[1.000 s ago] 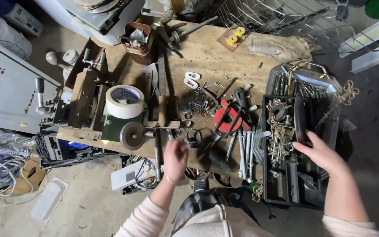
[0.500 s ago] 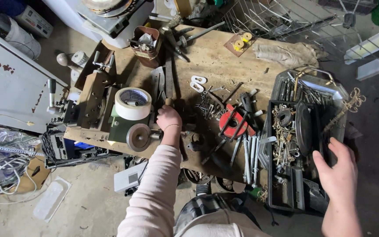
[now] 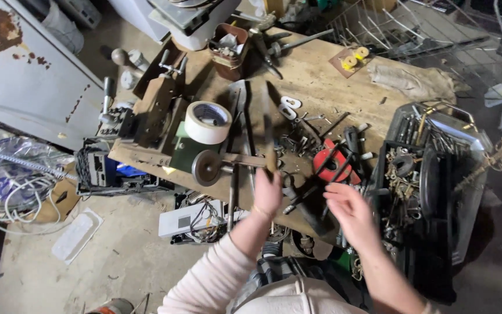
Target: The person stands at a cluttered workbench and sorts small metal hardware pieces, picking them up one at a time and placing them into compartments of an open toolbox tray. They then walk through the cluttered garage, picking up scattered items and placing them into a bucket and other containers.
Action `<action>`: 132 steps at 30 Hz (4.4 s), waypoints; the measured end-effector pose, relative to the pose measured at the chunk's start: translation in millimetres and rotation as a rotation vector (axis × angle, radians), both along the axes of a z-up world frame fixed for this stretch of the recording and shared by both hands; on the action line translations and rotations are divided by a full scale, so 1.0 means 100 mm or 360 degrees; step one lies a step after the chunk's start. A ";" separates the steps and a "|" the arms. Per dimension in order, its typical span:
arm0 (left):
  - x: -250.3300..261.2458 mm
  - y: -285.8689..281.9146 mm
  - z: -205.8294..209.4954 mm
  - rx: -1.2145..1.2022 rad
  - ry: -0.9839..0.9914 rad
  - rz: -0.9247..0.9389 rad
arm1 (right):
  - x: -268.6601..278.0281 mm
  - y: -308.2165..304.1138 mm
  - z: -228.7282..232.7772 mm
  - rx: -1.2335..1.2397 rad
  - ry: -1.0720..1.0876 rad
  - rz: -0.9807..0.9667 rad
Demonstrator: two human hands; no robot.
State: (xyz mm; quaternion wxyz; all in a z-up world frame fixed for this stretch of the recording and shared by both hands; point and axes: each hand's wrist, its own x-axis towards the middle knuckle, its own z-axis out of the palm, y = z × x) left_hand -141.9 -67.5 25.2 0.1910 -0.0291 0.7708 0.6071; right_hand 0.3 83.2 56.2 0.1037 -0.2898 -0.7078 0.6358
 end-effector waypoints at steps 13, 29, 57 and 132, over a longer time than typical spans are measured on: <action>0.73 -0.74 0.25 0.0220 0.0293 -0.0849 | -0.43 -0.64 -0.51 -0.0790 -0.0612 -0.0248; 0.13 -0.90 -0.67 -0.0843 0.1007 -0.0400 | 0.01 -0.34 -0.39 -0.0659 -0.0277 0.0016; 0.27 -0.84 -1.53 -0.1042 0.0142 -0.0431 | -0.94 -0.68 -0.63 0.0214 -0.0795 0.0354; 0.07 -1.17 -1.64 -0.1359 0.1196 -0.0235 | -0.80 -0.54 -0.82 0.0480 -0.0563 0.0301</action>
